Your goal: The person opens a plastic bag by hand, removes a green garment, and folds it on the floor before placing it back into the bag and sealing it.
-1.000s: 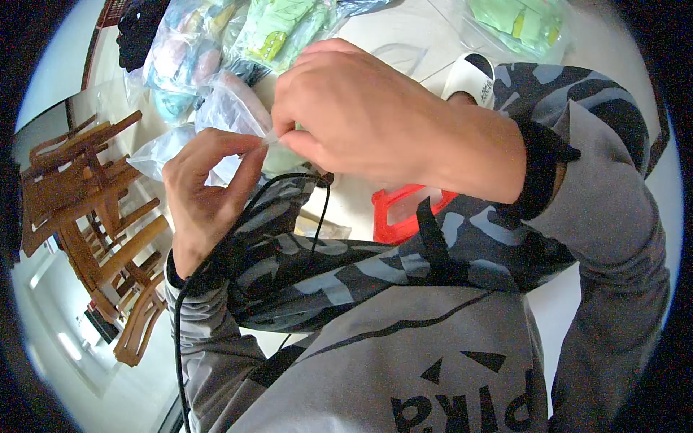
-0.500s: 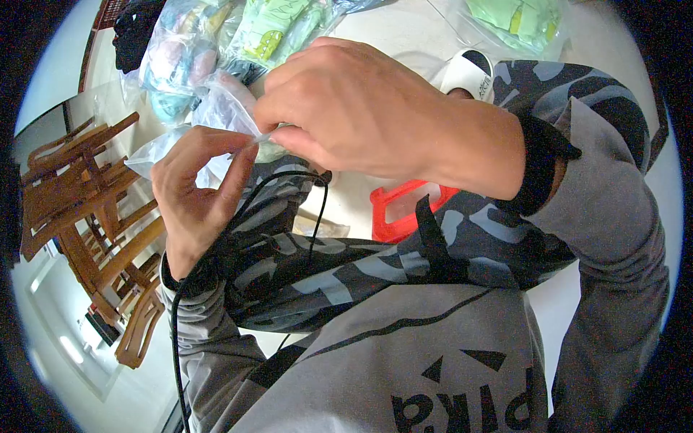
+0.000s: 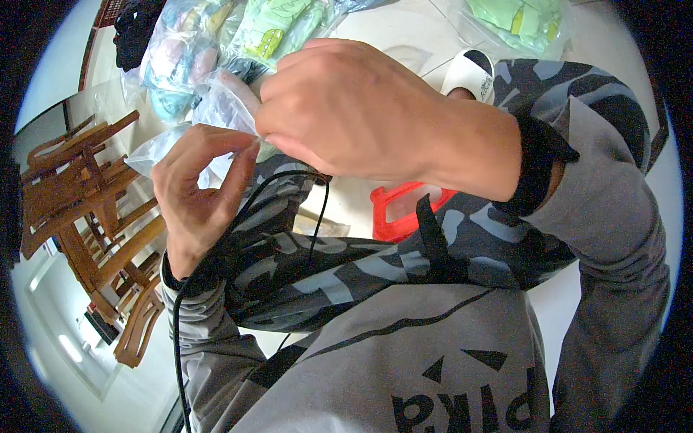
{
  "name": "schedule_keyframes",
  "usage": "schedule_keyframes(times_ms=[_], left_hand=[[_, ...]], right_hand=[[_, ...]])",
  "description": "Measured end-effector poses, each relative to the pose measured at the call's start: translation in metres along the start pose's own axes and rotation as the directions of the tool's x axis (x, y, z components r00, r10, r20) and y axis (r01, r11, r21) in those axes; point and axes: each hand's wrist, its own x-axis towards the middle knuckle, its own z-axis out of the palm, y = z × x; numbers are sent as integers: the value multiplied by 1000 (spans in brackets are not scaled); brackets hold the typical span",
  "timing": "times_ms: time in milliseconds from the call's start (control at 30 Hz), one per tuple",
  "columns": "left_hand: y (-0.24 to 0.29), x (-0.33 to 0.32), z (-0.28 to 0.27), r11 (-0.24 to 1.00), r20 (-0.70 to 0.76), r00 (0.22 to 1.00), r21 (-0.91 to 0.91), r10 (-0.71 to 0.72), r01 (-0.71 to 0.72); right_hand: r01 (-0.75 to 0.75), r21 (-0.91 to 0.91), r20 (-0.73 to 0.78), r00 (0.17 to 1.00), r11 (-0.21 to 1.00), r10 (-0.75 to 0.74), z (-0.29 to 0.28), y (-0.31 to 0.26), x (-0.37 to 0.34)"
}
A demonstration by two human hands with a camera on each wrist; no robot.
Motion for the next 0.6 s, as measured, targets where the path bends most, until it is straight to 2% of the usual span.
schedule_keyframes(times_ms=[133, 333, 600], left_hand=[[0, 0, 2, 999, -21, 999, -6, 32, -32], [3, 1, 4, 1000, -37, 999, -29, -8, 7], [4, 3, -2, 1000, -29, 999, -3, -27, 27]], right_hand=[[39, -38, -14, 999, 999, -39, 2, -2, 0], [41, -58, -56, 997, 997, -44, 4, -2, 0], [17, 17, -81, 997, 1000, -16, 4, 0, 3]])
